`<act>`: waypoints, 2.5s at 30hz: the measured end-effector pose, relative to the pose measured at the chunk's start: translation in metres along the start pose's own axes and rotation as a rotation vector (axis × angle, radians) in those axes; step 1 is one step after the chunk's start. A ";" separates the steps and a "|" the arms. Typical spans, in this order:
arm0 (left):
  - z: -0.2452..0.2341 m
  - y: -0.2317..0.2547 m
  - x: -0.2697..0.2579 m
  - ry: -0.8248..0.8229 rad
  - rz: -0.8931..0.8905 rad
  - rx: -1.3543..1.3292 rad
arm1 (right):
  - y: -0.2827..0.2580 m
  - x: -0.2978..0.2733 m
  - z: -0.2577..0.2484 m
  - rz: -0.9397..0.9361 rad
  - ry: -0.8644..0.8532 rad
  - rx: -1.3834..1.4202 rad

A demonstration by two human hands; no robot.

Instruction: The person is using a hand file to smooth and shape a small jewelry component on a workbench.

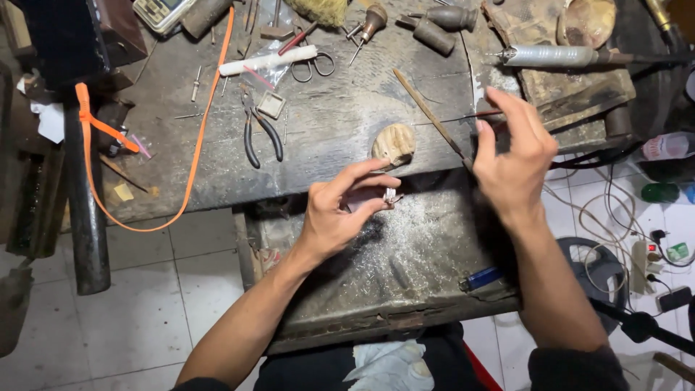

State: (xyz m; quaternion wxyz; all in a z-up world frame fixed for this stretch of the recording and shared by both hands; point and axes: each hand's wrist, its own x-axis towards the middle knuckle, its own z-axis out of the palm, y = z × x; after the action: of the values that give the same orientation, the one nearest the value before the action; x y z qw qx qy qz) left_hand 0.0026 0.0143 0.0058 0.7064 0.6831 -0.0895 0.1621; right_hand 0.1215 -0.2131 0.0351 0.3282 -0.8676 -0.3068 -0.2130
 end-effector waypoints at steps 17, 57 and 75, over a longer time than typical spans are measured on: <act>-0.014 0.012 0.004 -0.034 -0.061 0.057 | 0.030 0.019 -0.029 -0.038 -0.479 -0.515; -0.005 -0.021 0.089 -0.317 -0.168 -0.269 | -0.087 -0.044 -0.003 0.478 -0.081 0.237; -0.001 -0.043 0.087 -0.315 -0.215 -0.344 | -0.091 -0.034 0.004 0.515 -0.052 0.303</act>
State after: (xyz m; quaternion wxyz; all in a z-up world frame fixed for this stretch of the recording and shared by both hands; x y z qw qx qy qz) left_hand 0.0982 0.0238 -0.0039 0.8028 0.5753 -0.1516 -0.0398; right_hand 0.0360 -0.1691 0.0528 0.4894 -0.8631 -0.1132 -0.0522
